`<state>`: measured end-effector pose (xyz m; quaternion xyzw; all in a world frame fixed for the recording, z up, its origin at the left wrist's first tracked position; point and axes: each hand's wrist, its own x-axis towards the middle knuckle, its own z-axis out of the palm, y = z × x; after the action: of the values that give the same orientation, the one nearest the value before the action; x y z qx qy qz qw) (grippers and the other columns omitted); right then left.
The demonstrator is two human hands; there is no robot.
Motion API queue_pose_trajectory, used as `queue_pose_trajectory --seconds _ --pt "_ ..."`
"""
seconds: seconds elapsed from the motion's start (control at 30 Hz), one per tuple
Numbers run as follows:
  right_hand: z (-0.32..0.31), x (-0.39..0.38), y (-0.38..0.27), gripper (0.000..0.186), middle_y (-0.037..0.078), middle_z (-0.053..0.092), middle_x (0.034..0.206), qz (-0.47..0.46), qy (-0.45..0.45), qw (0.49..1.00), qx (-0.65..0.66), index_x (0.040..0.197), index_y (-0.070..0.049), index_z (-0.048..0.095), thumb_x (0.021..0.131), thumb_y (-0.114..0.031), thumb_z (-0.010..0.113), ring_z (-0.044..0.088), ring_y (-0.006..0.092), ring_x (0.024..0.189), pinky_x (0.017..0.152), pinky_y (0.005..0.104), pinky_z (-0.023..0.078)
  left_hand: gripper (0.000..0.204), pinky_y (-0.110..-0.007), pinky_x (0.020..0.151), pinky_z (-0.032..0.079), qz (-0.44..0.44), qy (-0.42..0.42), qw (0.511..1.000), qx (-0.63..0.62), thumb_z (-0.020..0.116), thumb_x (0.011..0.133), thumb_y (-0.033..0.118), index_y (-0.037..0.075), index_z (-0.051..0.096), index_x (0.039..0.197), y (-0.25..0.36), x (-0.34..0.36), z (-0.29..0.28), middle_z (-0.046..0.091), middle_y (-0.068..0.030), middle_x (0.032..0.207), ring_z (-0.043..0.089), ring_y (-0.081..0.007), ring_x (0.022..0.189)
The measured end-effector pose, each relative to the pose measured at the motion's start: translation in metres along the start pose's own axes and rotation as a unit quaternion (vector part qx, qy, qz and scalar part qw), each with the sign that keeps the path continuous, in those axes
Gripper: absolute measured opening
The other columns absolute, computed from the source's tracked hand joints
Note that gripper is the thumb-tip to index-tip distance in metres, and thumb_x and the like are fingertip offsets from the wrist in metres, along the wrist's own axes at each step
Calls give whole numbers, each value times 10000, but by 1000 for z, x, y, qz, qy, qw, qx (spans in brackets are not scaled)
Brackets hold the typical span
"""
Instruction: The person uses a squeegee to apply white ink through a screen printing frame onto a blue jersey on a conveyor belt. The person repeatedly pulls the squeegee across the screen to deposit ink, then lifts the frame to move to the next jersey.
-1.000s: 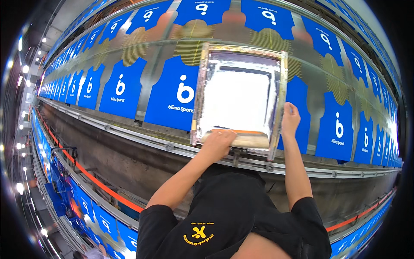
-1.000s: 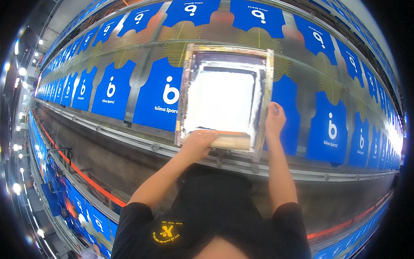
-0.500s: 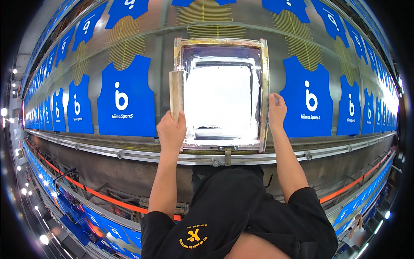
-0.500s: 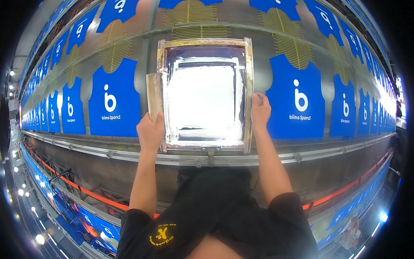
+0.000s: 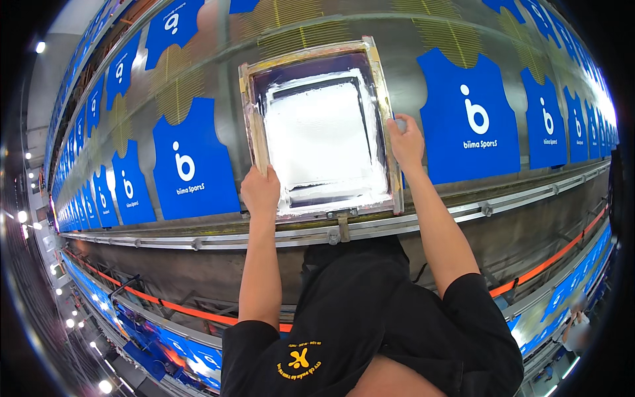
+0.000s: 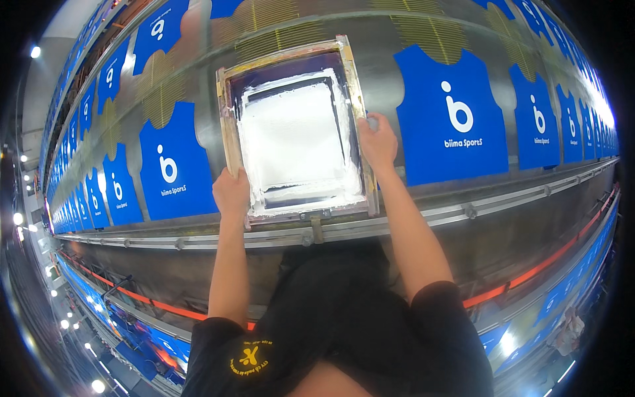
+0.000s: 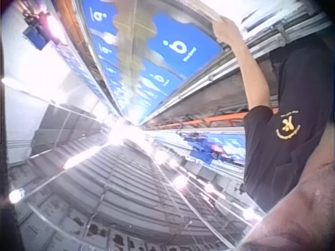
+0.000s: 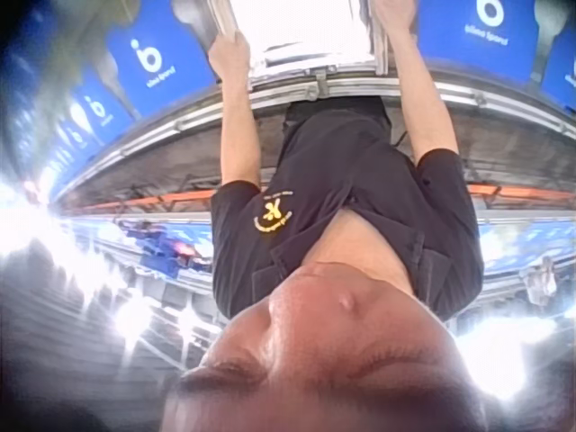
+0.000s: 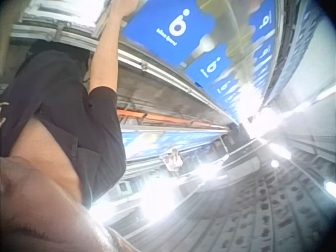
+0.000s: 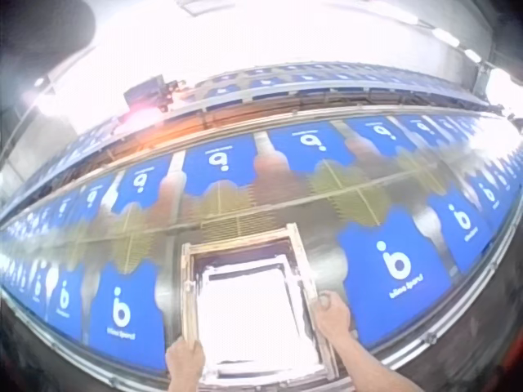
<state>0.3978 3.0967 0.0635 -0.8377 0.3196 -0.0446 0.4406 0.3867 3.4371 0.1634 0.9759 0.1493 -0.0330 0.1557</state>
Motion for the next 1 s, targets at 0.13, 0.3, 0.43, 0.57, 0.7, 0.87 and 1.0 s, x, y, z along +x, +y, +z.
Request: queue_pose_trajectory --seconds 0.13,0.3,0.43,0.57,0.7,0.87,1.0 --pt "-3 -2 -7 476 156 780 946 14 -5 1000 -4 1245 -161 719 913 -503 726 746 367 919 855 455 560 301 -556 767 568 23 -13 1000 2 679 983 263 -29 679 910 9 -13 18 728 -274 858 723 -477 833" --pt "-5 -2 -10 479 139 771 896 27 -12 999 -20 1236 -154 715 912 -507 724 747 362 878 825 466 561 254 -544 741 571 91 -58 994 32 679 979 241 -13 683 973 22 -30 32 722 -239 878 719 -447 802" --pt "-3 -4 -9 477 134 757 867 5 6 999 -40 1246 -156 706 919 -503 721 742 360 857 795 473 557 210 -536 731 576 149 -94 984 0 692 963 217 12 683 1006 35 -42 30 725 -211 876 728 -416 819" --pt "-2 -7 -7 468 118 721 809 -5 13 999 -43 1257 -161 694 923 -489 723 725 354 809 766 473 548 239 -513 782 582 222 -167 961 3 712 958 289 119 740 1122 48 -23 13 768 -155 962 742 -397 907" --pt "-2 -9 -8 448 98 693 769 1 17 999 -46 1252 -163 693 924 -466 727 707 323 757 735 455 538 235 -500 803 586 329 -229 915 34 710 950 267 217 764 1173 62 41 -4 778 -102 1007 744 -362 944" --pt "-1 -10 -12 418 80 684 767 14 26 997 -69 1230 -150 702 929 -437 738 686 268 733 717 414 529 159 -508 772 581 425 -213 879 30 717 910 214 202 773 1058 88 127 3 768 -89 931 736 -341 911" --pt "0 -9 -14 390 64 666 753 7 38 996 -78 1205 -146 712 930 -419 754 667 237 708 697 401 523 265 -494 876 578 432 -216 873 72 711 948 256 180 762 1196 111 184 14 774 -113 1048 726 -352 1018"
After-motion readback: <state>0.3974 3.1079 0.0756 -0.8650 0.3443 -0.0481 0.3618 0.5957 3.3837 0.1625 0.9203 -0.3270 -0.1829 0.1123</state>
